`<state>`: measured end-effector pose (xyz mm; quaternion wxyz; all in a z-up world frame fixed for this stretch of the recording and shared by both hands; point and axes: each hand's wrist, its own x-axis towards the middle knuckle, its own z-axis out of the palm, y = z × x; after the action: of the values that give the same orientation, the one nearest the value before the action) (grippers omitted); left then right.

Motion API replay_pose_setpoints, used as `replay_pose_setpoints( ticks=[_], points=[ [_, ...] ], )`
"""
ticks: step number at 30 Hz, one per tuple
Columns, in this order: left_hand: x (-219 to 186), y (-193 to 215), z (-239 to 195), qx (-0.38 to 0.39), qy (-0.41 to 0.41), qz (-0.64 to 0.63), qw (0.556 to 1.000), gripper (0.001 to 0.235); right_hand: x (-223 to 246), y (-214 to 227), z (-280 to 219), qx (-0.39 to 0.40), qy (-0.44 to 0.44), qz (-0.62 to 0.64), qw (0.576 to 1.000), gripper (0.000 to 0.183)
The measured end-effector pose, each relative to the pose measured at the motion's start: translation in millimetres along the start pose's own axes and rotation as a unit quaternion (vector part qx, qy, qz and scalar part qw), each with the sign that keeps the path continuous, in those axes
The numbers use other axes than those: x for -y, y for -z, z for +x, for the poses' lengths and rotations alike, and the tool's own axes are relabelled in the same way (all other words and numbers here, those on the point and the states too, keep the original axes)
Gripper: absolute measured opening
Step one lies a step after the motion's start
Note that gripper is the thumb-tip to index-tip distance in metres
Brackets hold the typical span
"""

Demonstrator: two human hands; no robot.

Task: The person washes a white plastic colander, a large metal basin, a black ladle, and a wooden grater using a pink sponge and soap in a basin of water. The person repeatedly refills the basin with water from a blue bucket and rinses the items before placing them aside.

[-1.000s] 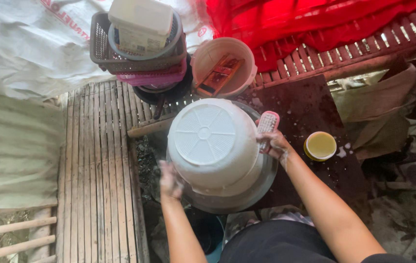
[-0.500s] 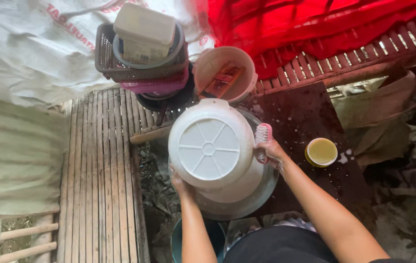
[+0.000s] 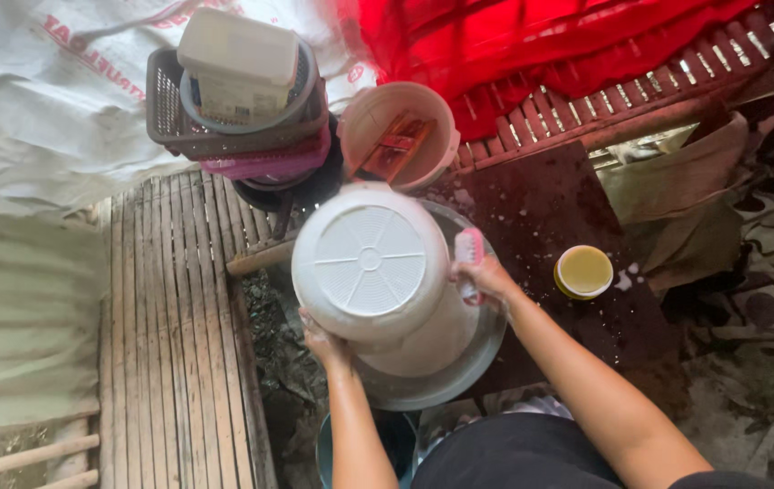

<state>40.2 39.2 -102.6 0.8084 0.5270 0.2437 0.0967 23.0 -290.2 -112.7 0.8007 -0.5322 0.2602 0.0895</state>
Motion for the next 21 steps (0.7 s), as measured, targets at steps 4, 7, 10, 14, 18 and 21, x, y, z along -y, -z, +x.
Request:
replay_pose_setpoints(
  ticks=[4, 7, 10, 14, 18, 21],
  points=[
    [3, 4, -5, -0.031, -0.002, 0.000, 1.000, 0.059, 17, 1, -14, -0.065, -0.046, 0.072, 0.994, 0.028],
    [-10, -1, -7, -0.043, 0.018, 0.006, 0.999, 0.057, 22, 7, -19, -0.074, -0.005, 0.049, 0.996, 0.028],
    [-28, -21, -26, 0.016, 0.022, -0.030, 0.999, 0.059, 29, 14, -17, -0.070, 0.031, 0.086, 0.993, 0.027],
    [-28, -35, -34, -0.026, 0.036, 0.004, 0.999, 0.061, 29, 12, -24, -0.071, 0.035, 0.101, 0.992, 0.028],
    [-9, -24, -17, -0.003, 0.029, 0.012, 1.000, 0.060, 27, 12, -19, -0.069, 0.073, 0.018, 0.995, 0.039],
    [11, -5, -5, 0.049, -0.026, -0.031, 0.998, 0.057, 24, 10, -20, -0.083, 0.135, -0.075, 0.984, 0.048]
  ],
)
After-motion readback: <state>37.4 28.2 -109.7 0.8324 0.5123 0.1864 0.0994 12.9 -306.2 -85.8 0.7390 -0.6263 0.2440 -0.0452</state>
